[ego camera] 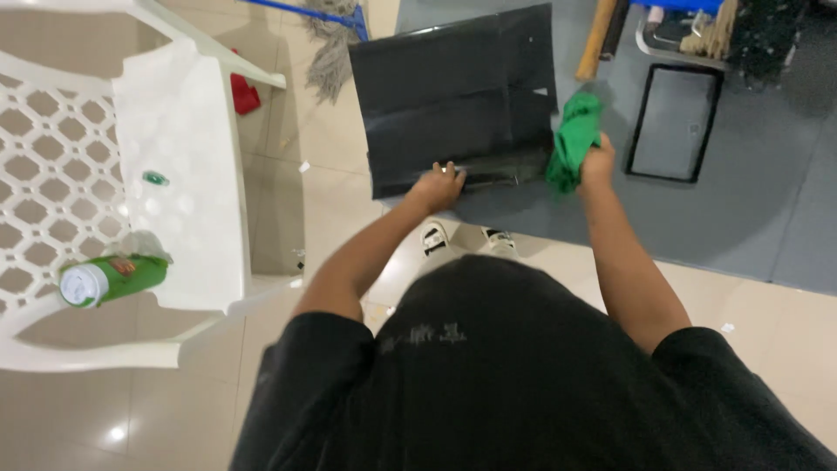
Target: Assembling plastic storage boxes by folding the bodies and attaching lids, then stacking them.
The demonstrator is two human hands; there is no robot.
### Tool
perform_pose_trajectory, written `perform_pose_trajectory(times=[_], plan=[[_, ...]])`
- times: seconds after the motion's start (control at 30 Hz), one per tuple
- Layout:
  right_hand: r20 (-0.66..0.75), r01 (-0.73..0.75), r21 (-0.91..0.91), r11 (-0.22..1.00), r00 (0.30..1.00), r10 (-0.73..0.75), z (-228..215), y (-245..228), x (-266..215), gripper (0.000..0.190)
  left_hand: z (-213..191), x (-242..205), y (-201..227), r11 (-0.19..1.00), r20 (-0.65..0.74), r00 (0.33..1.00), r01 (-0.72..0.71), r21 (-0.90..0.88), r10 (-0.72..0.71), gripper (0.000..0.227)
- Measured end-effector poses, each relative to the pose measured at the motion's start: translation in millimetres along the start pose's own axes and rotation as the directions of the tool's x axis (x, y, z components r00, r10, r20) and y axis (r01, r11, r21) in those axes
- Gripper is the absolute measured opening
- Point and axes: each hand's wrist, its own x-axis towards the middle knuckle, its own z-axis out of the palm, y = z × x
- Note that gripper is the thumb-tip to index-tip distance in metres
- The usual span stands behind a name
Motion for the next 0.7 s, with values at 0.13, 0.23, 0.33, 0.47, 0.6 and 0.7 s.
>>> perform_pose_trajectory(times=[0.13,0.23,0.33,0.47,0.6,0.7], plan=[[0.236,0.144,0.178,0.973,0.954,-0.185,4.4,-82.2,-34.5,0.015,-207.0,-47.4,51.6,0.992,0.316,0.948,0.009,-0.127,0.032,0.068],[0.266,0.297,0.235,0.925,0.896,-0.355,13.1,-157.3,-51.5,0.018,-264.5,-40.2,31.1,0.959,0.028,0.989,-0.136,-0.248,0.148,0.058],[0.25,0.3,0.434,0.849,0.866,-0.433,11.4,-217.0,-48.1,0.024,-339.5,-25.2,4.3,0.907,0.051,0.986,-0.126,-0.403,0.16,0.06],[0.304,0.453,0.53,0.717,0.687,-0.659,18.1,-256.4,-39.2,0.02,-383.5,8.7,-47.7,0.752,0.069,0.954,-0.186,-0.633,0.293,0.056],[0.341,0.398,0.529,0.75,0.71,-0.617,45.6,-253.3,-45.8,0.021,-351.9,51.2,-90.6,0.551,0.229,0.911,0.002,-0.834,0.343,0.054],[0.322,0.373,0.371,0.85,0.807,-0.494,60.6,-218.3,-30.7,0.026,-324.1,73.7,-79.3,0.866,0.209,0.968,0.221,-0.448,-0.139,0.058]])
